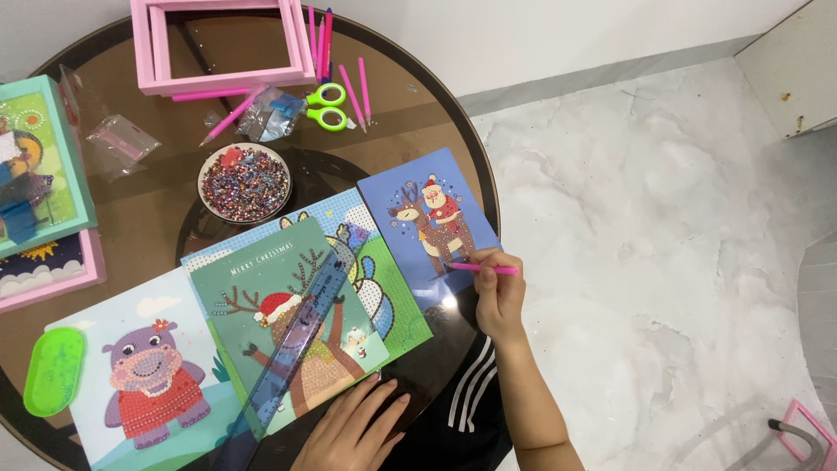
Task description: Aligning small decorative beads on a notebook using a ruler and a pen tool
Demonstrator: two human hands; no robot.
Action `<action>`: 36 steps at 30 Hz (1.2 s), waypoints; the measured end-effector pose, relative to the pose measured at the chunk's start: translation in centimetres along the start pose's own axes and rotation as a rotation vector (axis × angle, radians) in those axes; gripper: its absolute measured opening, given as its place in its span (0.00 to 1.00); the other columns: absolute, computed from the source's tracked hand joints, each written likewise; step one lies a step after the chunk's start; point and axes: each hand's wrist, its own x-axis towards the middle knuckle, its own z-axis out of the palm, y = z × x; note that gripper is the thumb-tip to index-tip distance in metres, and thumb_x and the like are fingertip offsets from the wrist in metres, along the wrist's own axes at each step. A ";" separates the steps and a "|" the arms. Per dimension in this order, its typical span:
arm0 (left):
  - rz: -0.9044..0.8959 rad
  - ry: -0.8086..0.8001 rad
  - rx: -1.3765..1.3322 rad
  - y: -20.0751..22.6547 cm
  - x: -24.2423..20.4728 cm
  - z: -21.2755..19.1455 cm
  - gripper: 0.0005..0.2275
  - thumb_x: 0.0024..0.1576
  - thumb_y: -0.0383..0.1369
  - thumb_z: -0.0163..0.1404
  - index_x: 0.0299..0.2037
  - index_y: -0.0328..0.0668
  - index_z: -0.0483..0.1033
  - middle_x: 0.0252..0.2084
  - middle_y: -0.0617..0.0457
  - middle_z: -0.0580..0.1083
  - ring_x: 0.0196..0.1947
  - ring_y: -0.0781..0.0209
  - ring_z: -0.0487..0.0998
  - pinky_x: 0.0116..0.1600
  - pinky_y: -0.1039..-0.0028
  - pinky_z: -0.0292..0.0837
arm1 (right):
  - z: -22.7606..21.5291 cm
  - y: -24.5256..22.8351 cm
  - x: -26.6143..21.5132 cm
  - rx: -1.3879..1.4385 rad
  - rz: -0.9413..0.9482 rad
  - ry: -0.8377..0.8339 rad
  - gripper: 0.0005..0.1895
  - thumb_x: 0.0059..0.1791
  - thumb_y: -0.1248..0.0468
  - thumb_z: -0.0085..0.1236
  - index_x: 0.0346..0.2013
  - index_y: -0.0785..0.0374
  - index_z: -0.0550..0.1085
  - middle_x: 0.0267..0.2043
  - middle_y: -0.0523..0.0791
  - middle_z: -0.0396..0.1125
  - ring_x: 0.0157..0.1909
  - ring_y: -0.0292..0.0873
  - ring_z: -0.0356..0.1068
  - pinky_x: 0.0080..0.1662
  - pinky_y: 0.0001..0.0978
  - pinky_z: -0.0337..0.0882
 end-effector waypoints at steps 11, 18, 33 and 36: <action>-0.025 -0.024 -0.018 0.1 0.0 -0.1 0.24 0.52 0.38 0.58 0.59 0.46 0.68 0.59 0.50 0.67 0.62 0.51 0.64 0.58 0.60 0.64 | 0.1 -0.1 0.3 -0.003 0.007 0.019 0.13 0.56 0.56 0.34 0.35 0.62 0.58 0.31 0.49 0.61 0.22 0.35 0.53 0.28 0.23 0.56; -0.052 -0.044 -0.073 0.1 0.0 -0.3 0.24 0.54 0.38 0.56 0.60 0.47 0.67 0.60 0.50 0.66 0.63 0.52 0.62 0.60 0.58 0.61 | 0.2 -0.6 0.9 -0.010 -0.026 0.011 0.16 0.56 0.56 0.34 0.30 0.63 0.60 0.24 0.45 0.56 0.24 0.36 0.57 0.32 0.27 0.65; -0.018 0.233 -0.202 3.1 0.3 -3.8 0.10 0.55 0.33 0.53 0.45 0.41 0.78 0.46 0.52 0.75 0.54 0.55 0.71 0.58 0.64 0.69 | 2.6 1.8 -7.5 -0.005 -0.454 0.105 0.14 0.58 0.53 0.30 0.33 0.55 0.59 0.53 0.54 0.66 0.55 0.55 0.68 0.52 0.43 0.61; -0.060 0.454 -0.280 4.5 -1.5 -4.2 0.05 0.53 0.29 0.53 0.37 0.46 0.80 0.41 0.55 0.77 0.50 0.54 0.74 0.54 0.64 0.74 | 2.3 1.9 -8.1 -0.092 -0.423 0.048 0.19 0.57 0.51 0.27 0.26 0.56 0.54 0.51 0.59 0.66 0.50 0.57 0.69 0.52 0.46 0.58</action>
